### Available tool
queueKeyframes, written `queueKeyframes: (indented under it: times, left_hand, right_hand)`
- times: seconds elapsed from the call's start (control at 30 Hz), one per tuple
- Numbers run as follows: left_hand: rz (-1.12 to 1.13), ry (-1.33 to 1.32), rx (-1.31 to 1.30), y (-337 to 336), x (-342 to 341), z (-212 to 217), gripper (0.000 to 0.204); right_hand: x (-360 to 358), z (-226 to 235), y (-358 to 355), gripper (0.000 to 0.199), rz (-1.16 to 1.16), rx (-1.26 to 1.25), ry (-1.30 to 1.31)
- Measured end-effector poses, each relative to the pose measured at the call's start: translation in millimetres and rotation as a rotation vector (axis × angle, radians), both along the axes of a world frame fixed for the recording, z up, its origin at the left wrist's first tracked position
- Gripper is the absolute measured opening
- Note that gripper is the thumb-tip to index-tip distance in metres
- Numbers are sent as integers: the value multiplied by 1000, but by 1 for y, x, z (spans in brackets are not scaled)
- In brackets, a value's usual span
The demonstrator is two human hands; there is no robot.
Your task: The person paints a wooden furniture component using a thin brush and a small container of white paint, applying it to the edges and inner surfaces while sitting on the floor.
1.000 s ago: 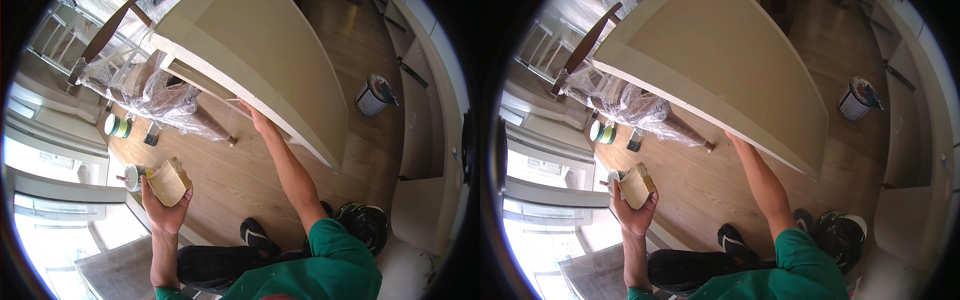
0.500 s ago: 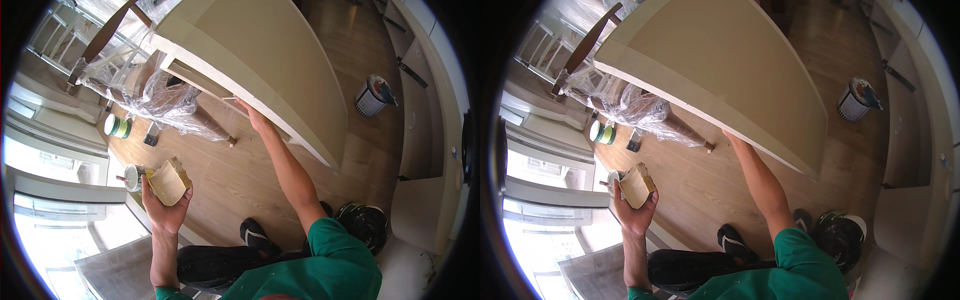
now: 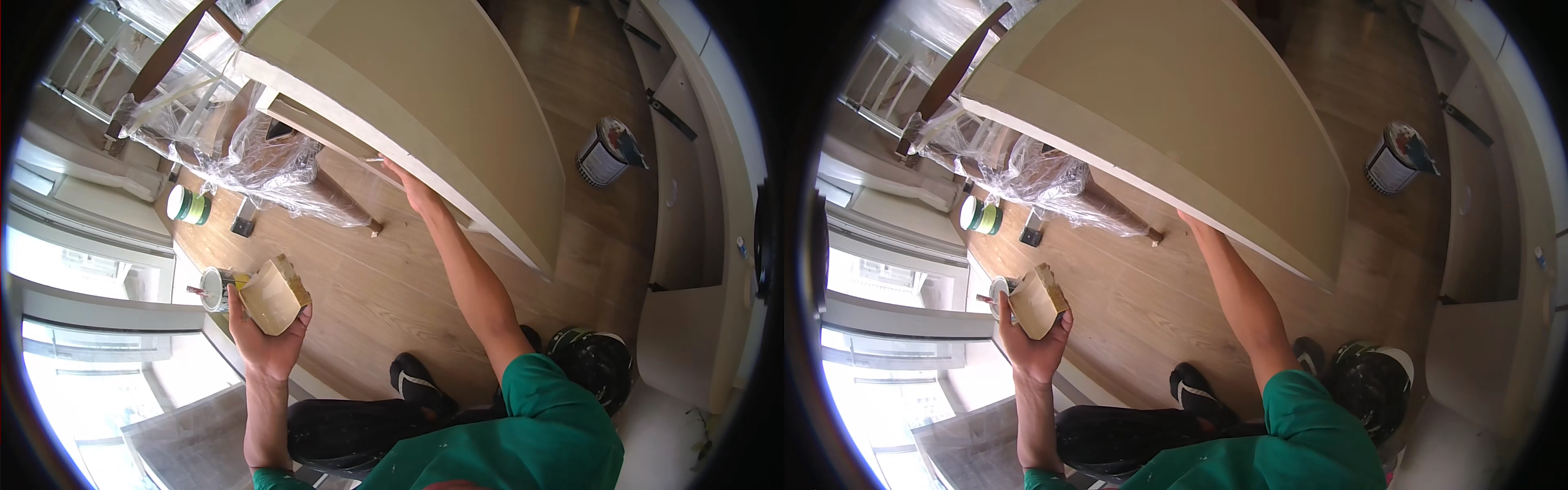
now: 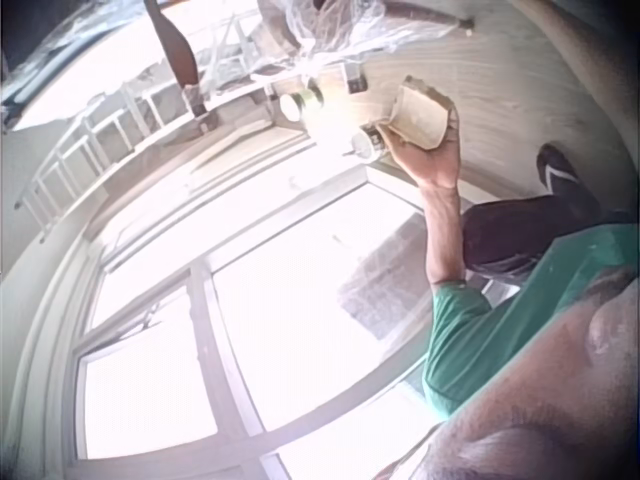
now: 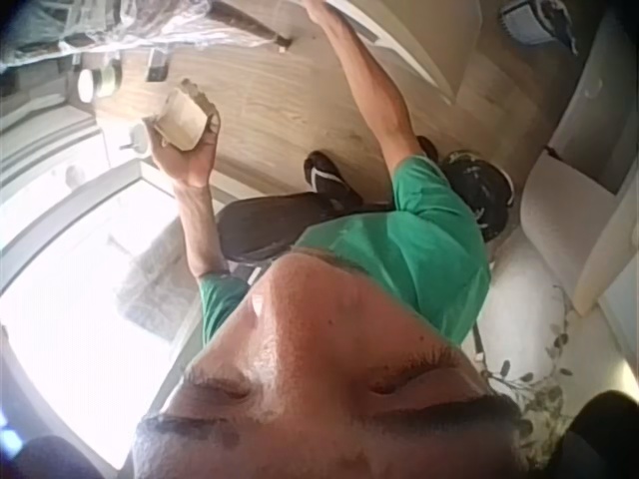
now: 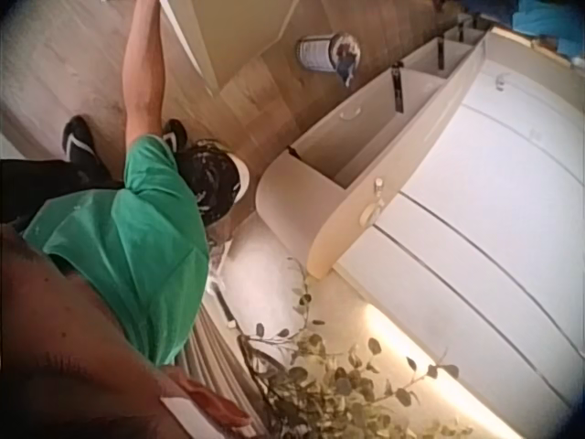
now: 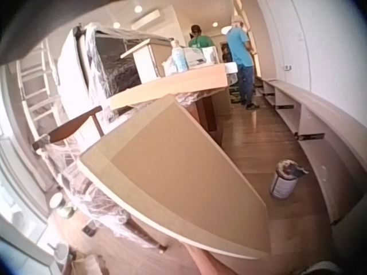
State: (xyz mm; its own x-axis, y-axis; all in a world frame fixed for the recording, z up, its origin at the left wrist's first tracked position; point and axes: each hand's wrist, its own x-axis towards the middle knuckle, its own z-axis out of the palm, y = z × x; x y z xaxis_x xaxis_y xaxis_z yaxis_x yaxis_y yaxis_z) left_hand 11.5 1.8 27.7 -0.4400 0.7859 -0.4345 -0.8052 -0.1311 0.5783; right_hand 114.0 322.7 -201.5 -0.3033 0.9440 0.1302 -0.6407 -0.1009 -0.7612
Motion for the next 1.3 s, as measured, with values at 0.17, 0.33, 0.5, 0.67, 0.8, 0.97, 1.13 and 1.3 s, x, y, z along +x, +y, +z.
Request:
queueKeyframes:
  times: [0.17,0.33,0.5,0.67,0.8,0.97,1.13,1.3]
  left_hand:
    - [19,6,-15,0,0,1,62]
    - [16,9,-10,-1,1,2,61]
    - [15,0,-9,0,2,2,62]
    - [14,7,-5,0,4,5,63]
    - [9,17,-4,0,4,5,62]
    - [27,11,-18,1,5,4,60]
    - [24,31,-24,1,4,4,60]
    - [18,36,-31,1,5,3,61]
  right_hand:
    - [6,-8,-4,30,-11,-22,-16]
    - [15,-16,-9,27,-24,-45,-34]
    - [26,-23,-12,25,-38,-65,-59]
    - [32,-26,-13,23,-39,-71,-71]
    - [25,-21,-12,21,-33,-64,-64]
    - [10,-15,-10,19,-31,-51,-55]
    - [0,-12,-6,17,-49,-48,-48]
    - [-3,-14,-4,16,-69,-55,-51]
